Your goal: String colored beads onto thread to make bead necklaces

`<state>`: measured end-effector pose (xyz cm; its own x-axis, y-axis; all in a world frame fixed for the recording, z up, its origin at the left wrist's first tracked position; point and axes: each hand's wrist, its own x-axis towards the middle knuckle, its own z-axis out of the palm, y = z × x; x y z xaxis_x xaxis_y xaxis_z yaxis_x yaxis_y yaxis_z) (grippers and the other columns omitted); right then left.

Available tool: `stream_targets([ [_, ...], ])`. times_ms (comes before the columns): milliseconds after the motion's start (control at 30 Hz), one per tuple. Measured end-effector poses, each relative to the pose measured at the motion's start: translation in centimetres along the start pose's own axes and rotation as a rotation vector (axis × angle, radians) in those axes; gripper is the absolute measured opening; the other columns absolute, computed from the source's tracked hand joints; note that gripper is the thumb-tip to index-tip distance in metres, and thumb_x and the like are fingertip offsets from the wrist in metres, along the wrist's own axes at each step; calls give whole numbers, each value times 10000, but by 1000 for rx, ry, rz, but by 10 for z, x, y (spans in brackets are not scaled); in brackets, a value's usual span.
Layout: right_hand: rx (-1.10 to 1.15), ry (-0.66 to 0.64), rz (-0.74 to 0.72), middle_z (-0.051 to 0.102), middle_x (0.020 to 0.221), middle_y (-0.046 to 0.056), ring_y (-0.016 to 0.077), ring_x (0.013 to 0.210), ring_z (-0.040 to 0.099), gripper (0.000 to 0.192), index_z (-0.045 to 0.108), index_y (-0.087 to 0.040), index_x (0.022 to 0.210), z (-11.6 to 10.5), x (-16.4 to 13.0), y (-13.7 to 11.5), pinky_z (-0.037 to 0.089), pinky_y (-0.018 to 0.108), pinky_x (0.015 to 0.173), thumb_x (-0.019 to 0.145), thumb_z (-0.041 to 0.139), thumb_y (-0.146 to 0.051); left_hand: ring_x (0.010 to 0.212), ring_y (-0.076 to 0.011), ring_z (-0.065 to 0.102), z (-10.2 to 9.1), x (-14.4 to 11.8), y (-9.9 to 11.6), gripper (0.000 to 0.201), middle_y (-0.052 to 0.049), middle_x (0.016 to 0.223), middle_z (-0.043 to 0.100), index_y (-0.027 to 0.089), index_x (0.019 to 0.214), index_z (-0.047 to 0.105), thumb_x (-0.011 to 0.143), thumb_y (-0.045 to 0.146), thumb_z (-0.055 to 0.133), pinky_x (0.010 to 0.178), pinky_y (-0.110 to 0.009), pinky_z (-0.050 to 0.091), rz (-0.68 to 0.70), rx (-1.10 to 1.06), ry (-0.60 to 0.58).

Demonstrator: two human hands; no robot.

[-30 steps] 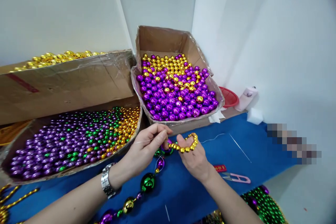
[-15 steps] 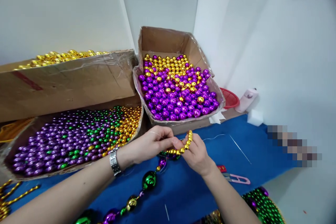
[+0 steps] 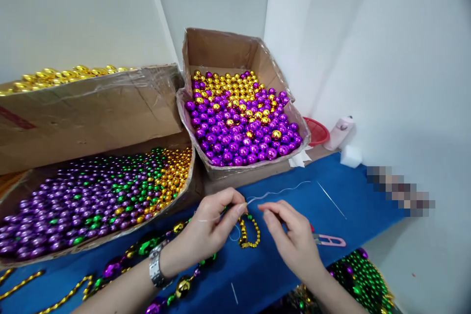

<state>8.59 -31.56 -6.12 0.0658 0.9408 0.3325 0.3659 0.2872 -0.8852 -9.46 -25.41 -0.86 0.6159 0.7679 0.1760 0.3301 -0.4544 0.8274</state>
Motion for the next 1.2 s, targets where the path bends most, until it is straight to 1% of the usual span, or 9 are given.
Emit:
stream_targets([
  [133,216,-20,54,620,888,26,155,800,593,174,621,-231,1010,19,13,2,469,257,677,898,500,-288,711,-141,472,9,-9,0,164,-23,756,538,167,813,538,911,244,431,673,-266,390,52,58,-2],
  [300,315,19,-29,594,847,28,156,822,570,124,626,-201,837,37,15,-4,452,277,729,883,535,-272,715,-144,483,9,-19,-2,150,-26,765,546,175,809,546,903,236,447,676,-260,402,33,33,44],
  [500,713,23,174,614,827,21,130,731,568,153,549,-215,885,51,25,-8,454,242,630,902,502,-360,753,-152,532,1,-33,-10,155,-51,874,573,171,825,566,900,264,467,664,-257,427,-63,-250,255],
  [633,907,-87,252,556,688,-21,108,610,541,182,472,-230,861,62,29,-5,411,211,522,895,504,-406,683,-144,508,-1,-41,-24,199,-28,738,546,163,770,547,897,299,477,660,-275,421,-142,-543,265],
  [767,849,-141,273,501,616,-43,80,529,477,203,466,-216,827,75,23,9,293,176,433,894,515,-401,638,-128,484,1,-46,-42,232,-14,671,518,159,695,520,881,297,511,640,-268,401,-260,-754,304],
  [867,770,-168,277,544,640,-29,79,540,512,186,511,-199,841,81,19,18,306,176,433,895,524,-376,648,-125,502,1,-49,-52,218,-27,726,557,154,720,553,879,299,519,650,-268,412,-366,-835,292],
  [967,678,-198,255,607,711,-2,78,557,555,157,570,-183,877,78,19,19,353,177,449,880,558,-340,645,-112,501,-2,-51,-55,141,-33,778,584,145,789,599,850,270,573,648,-260,419,-379,-816,294],
  [1067,576,-253,161,634,908,47,75,580,585,137,616,-175,883,71,25,14,427,197,494,870,571,-304,622,-109,500,-6,-51,-51,104,-13,701,573,139,846,623,817,239,620,619,-245,423,-366,-716,296],
  [1200,433,-398,-4,511,1250,105,60,577,596,146,608,-188,872,62,35,7,499,236,543,887,532,-312,612,-116,536,-14,-50,-45,133,-28,739,604,133,876,630,810,248,625,586,-243,448,-313,-574,232],
])
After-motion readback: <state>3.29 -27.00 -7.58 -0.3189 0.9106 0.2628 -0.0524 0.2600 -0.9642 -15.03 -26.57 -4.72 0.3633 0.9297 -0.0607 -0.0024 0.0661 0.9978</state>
